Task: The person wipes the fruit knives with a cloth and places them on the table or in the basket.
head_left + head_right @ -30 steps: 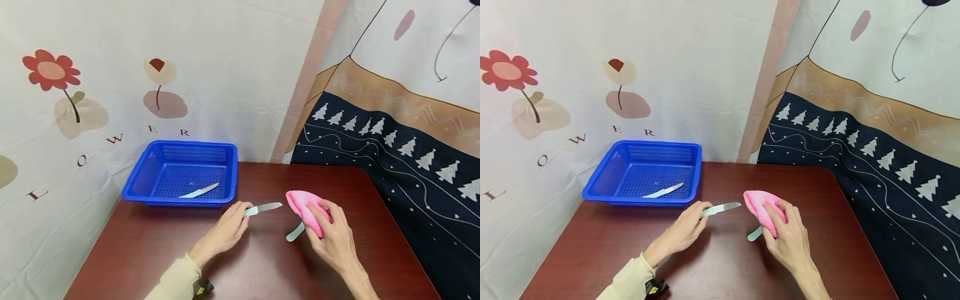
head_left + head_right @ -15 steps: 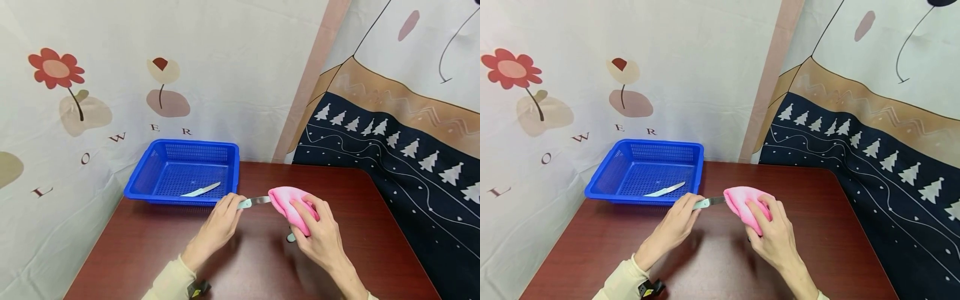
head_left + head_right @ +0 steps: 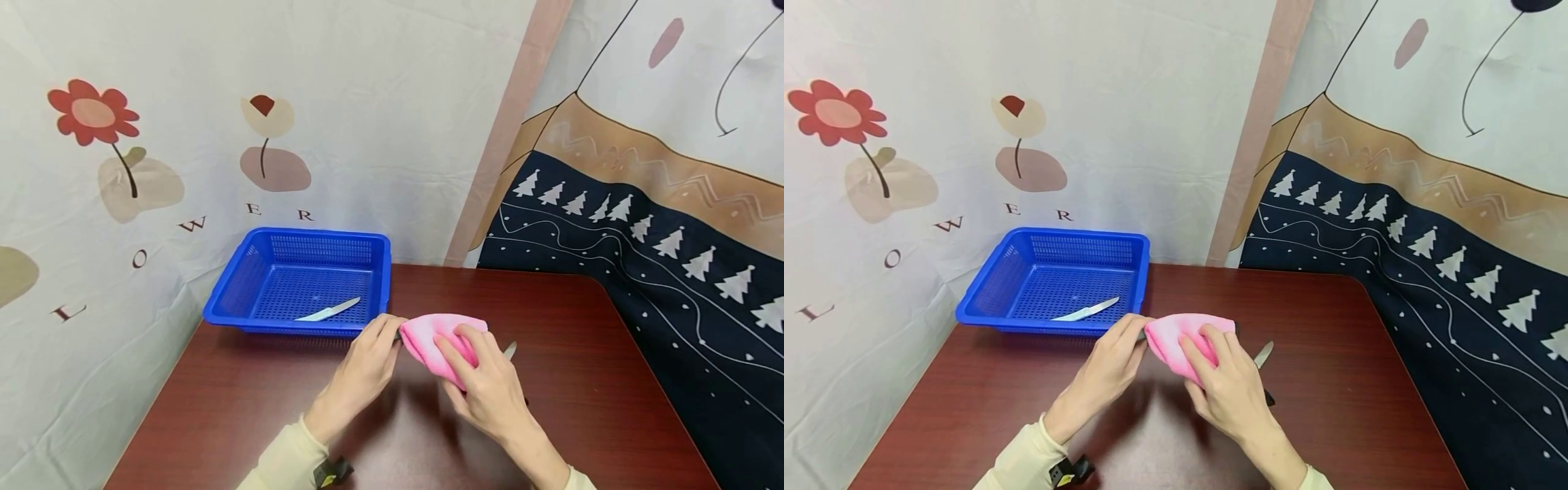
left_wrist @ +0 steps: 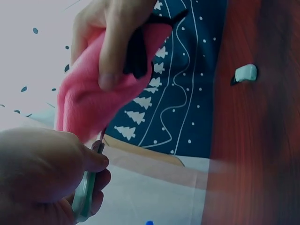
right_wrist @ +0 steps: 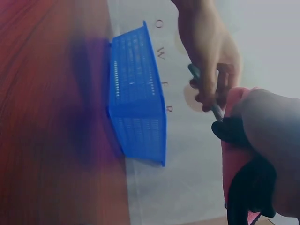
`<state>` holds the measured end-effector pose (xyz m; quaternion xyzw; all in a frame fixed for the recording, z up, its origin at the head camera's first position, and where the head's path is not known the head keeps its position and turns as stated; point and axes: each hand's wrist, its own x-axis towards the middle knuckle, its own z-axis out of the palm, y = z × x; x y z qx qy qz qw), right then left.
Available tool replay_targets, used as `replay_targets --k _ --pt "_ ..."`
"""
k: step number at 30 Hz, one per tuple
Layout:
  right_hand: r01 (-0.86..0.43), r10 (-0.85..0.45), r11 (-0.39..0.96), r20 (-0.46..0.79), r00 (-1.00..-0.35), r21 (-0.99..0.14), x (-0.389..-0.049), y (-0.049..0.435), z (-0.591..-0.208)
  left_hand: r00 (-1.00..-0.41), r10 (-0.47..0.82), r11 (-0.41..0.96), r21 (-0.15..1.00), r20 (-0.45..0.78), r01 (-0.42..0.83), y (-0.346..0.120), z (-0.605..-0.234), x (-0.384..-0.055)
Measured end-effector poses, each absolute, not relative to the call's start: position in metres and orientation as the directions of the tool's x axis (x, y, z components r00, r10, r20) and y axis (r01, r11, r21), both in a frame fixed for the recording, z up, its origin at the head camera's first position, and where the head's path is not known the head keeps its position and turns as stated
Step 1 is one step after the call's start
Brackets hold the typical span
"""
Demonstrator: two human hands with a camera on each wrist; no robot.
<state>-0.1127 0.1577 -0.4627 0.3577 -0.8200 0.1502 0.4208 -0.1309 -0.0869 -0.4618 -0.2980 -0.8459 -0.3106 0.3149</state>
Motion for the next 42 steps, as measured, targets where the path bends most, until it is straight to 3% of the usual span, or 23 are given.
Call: replay_targets --k 12,25,42 --pt "-0.658 -0.49 0.743 0.771 -0.407 0.124 -0.116 0.152 -0.47 -0.641 0.261 0.624 0.38 0.722 0.683 -0.075 -0.461 -0.124" --pt "-0.616 -0.445 0.786 0.746 -0.496 0.059 -0.117 0.163 -0.469 -0.638 0.247 0.646 0.367 0.729 0.669 -0.076 -0.467 -0.123" --pt "-0.538 -0.349 0.843 0.759 -0.549 -0.001 -0.128 0.188 -0.465 -0.672 0.245 0.647 0.398 0.698 0.65 -0.081 -0.467 -0.121"
